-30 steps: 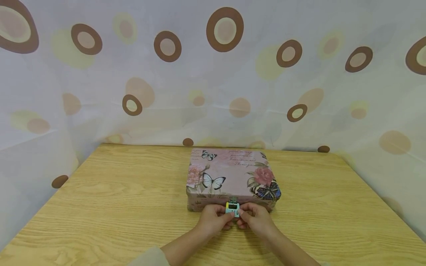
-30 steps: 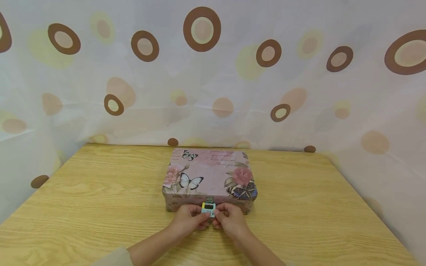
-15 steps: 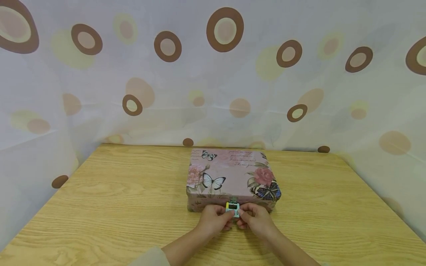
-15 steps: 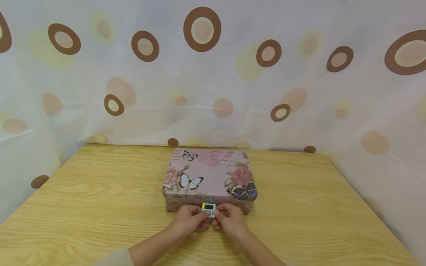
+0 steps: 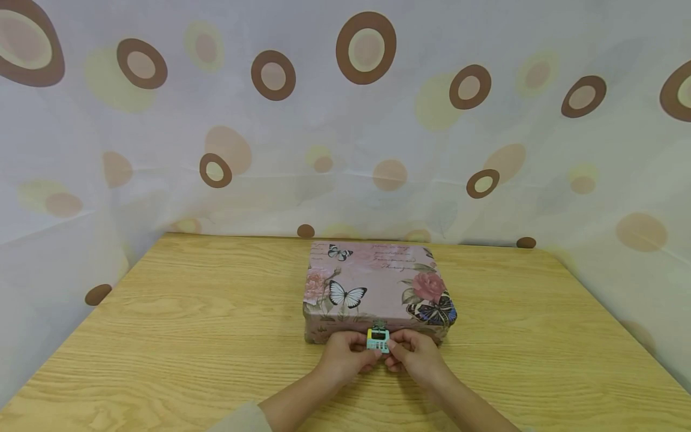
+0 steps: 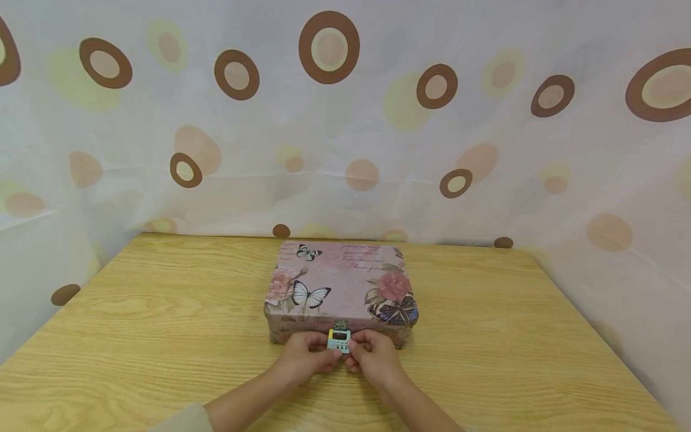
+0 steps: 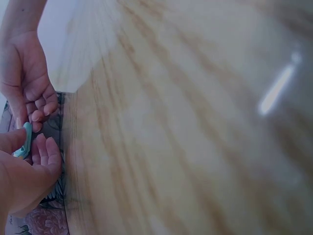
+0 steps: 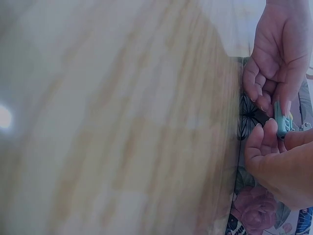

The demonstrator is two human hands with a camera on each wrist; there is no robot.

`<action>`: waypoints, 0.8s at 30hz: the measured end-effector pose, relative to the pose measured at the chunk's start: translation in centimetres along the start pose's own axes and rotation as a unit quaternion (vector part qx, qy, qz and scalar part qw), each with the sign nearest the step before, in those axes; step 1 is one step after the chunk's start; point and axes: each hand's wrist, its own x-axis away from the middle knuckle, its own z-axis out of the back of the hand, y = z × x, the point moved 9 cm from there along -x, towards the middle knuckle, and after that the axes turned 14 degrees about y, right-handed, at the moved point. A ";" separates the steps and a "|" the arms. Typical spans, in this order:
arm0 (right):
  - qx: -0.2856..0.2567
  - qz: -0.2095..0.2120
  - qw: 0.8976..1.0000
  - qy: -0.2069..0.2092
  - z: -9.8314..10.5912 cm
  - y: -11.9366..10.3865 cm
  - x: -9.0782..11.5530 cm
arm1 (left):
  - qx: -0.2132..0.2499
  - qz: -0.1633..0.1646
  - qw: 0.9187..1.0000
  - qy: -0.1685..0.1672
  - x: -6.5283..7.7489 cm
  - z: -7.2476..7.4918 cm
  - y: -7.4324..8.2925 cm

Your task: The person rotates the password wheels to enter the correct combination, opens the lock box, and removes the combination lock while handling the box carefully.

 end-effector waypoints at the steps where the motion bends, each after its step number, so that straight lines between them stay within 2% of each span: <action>1: 0.000 0.001 1.000 -0.001 0.0 0.0 0.0 | 0.001 -0.001 1.000 0.000 0.0 0.0 0.0; 24: 0.001 -0.001 1.000 0.005 0.1 -0.1 0.1 | 0.005 0.007 1.000 -0.002 0.1 0.0 0.1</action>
